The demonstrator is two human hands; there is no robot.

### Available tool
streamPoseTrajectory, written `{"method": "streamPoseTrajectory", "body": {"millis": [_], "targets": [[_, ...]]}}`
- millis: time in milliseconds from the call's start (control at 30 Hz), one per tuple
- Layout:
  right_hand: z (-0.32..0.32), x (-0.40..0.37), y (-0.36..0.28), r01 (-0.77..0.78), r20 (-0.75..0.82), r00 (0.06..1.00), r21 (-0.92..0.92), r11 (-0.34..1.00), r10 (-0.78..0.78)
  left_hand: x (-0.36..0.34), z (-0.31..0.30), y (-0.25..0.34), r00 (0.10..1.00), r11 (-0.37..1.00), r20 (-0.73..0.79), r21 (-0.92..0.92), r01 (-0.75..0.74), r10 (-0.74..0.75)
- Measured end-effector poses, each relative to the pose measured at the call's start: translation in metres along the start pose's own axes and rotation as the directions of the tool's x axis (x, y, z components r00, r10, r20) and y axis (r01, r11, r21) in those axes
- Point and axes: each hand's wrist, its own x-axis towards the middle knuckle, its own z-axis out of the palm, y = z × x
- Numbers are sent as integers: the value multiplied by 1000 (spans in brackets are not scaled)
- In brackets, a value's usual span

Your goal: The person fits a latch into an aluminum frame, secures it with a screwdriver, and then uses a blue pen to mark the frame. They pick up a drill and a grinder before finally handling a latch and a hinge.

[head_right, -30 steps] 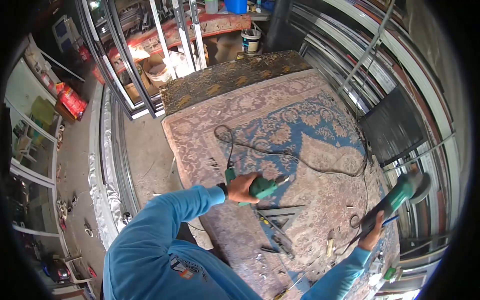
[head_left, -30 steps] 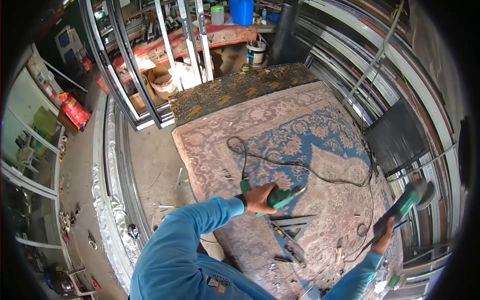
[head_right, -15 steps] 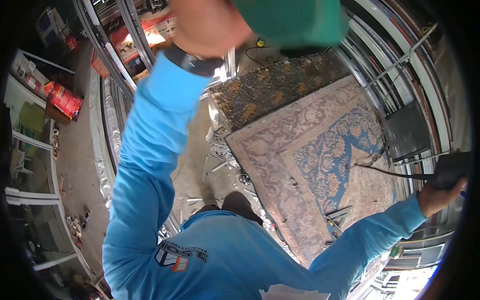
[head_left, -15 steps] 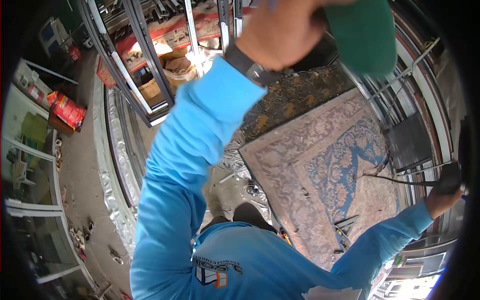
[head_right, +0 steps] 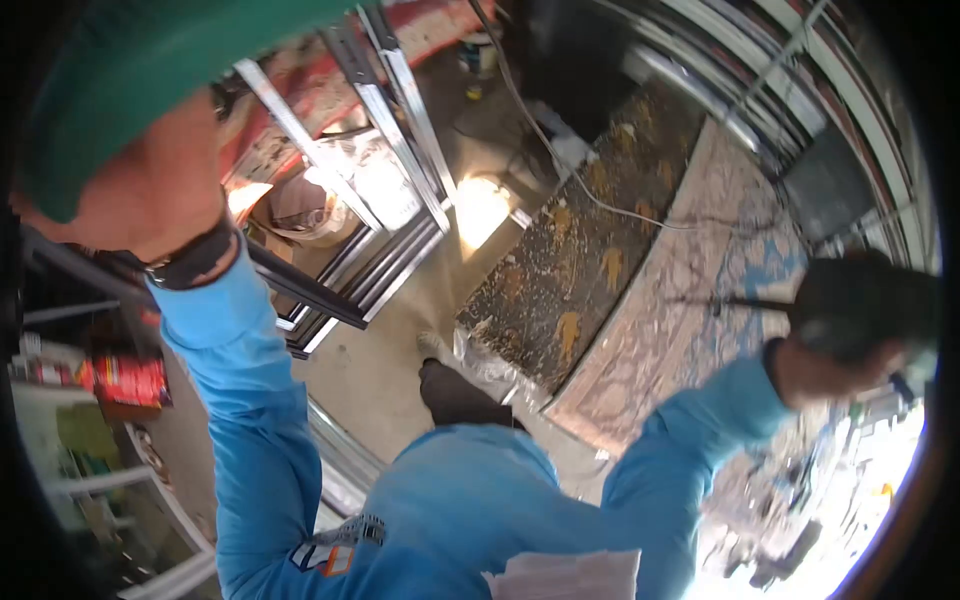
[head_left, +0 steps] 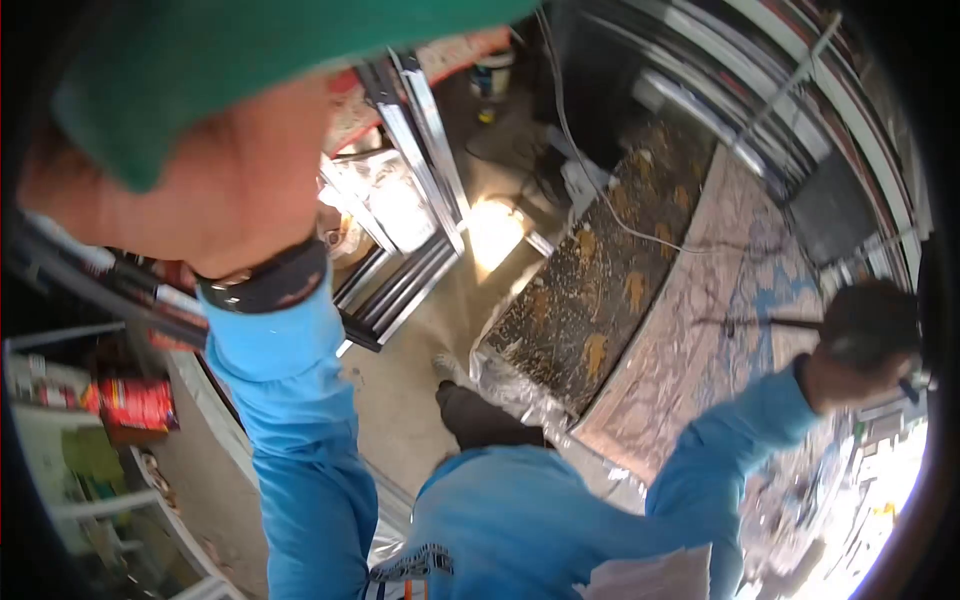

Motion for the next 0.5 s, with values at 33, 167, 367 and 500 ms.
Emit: {"method": "streamPoseTrajectory", "body": {"millis": [33, 167, 367, 500], "targets": [[27, -8, 8, -19, 4, 1000, -43, 999, 19, 10, -20, -1, 1000, 999, -17, 24, 23, -23], [112, 12, 36, -165, -13, 986, -49, 985, 164, 90, -110, -20, 989, 989, -22, 11, -148, 149], [178, 37, 37, -170, -76, 985, -233, 958, 156, 212, -228, -43, 986, 922, 11, 351, -160, 167], [144, 37, 36, -108, -130, 989, -306, 946, 71, 232, -300, -127, 987, 740, 28, 658, -138, 158]]}}
